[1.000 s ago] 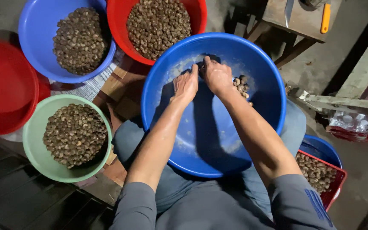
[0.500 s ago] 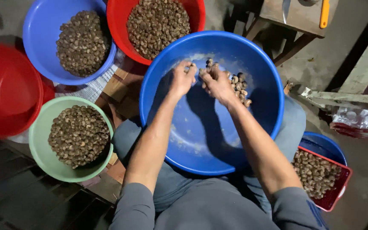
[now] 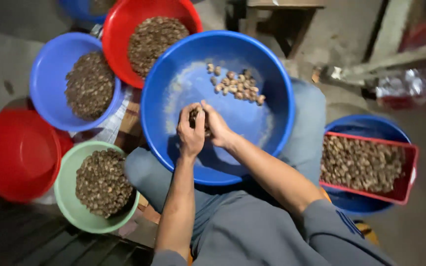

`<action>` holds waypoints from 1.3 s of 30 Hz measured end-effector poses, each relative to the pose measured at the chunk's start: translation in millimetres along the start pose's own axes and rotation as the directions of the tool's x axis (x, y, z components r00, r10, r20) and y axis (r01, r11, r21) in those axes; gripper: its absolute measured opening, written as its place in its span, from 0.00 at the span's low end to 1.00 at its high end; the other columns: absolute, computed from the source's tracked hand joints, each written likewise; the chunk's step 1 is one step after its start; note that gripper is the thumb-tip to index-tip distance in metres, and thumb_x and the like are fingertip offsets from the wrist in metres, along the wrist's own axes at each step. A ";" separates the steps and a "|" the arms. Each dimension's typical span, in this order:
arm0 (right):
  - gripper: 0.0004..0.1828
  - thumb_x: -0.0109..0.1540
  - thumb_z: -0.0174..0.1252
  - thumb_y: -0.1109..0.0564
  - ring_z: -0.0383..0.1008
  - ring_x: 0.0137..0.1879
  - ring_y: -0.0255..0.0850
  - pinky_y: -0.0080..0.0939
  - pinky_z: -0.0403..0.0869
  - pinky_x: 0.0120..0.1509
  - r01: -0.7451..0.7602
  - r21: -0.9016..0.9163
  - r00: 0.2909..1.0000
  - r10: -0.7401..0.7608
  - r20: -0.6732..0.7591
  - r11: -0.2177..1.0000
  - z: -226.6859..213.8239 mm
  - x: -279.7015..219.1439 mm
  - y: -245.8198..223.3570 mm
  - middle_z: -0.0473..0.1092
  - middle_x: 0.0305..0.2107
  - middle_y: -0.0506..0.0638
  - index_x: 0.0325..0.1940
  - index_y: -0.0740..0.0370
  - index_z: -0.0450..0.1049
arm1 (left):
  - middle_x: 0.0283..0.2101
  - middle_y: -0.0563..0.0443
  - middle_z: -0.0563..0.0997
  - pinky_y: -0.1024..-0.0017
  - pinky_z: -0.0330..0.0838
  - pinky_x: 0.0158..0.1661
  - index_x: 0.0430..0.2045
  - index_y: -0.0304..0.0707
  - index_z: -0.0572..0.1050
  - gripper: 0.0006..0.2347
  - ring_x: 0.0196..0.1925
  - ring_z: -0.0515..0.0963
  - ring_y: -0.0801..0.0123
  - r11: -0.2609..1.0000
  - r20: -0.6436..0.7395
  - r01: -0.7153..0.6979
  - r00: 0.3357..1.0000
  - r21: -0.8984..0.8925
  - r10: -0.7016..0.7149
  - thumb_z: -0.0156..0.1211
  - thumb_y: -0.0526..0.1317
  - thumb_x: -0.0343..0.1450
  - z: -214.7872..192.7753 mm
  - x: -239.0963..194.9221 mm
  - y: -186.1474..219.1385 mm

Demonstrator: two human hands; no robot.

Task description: The person sits with a blue basin on their lap and uses both hands to pick up snails, inspect them, and transfer them into a red rectangular basket placed on the floor to the right. Several other basins containing snails are visible nearby.

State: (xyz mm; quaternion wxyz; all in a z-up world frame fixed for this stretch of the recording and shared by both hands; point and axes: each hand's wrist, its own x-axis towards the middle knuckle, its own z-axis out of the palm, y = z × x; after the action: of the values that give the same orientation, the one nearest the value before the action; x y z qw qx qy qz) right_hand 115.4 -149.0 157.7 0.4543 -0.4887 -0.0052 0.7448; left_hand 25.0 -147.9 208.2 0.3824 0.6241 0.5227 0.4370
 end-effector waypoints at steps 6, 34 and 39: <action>0.20 0.61 0.60 0.33 0.73 0.32 0.41 0.39 0.71 0.30 0.016 0.149 0.999 -0.012 -0.030 0.989 -25.3 40.1 52.5 0.70 0.25 0.46 0.39 0.50 0.77 | 0.41 0.43 0.80 0.60 0.74 0.52 0.37 0.37 0.79 0.03 0.46 0.81 0.50 0.922 0.057 -0.366 0.930 0.126 0.362 0.59 0.33 0.73 4.9 -18.0 -1.0; 0.16 0.61 0.59 0.40 0.84 0.41 0.42 0.37 0.85 0.38 0.635 0.422 0.657 -0.165 -0.736 0.647 -516.0 -183.8 38.4 0.79 0.34 0.49 0.39 0.54 0.77 | 0.35 0.34 0.83 0.57 0.78 0.41 0.38 0.29 0.82 0.08 0.38 0.83 0.43 0.896 0.048 -0.272 0.961 0.352 0.272 0.60 0.35 0.83 -2.2 -31.7 -25.6; 0.20 0.65 0.58 0.51 0.58 0.23 0.33 0.24 0.67 0.25 0.731 0.510 0.606 -0.088 -0.791 0.453 -510.3 -229.4 42.2 0.60 0.17 0.43 0.21 0.50 0.61 | 0.34 0.34 0.82 0.58 0.77 0.40 0.39 0.31 0.82 0.07 0.36 0.83 0.42 0.894 0.088 -0.252 0.968 0.370 0.237 0.60 0.35 0.84 -5.3 -34.1 -35.0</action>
State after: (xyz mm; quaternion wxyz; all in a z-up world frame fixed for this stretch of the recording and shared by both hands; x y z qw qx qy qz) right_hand 486.1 -552.7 38.0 0.7712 -0.4375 0.3647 0.2845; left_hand 6.4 -175.9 172.3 0.2073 0.7555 0.5068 0.3598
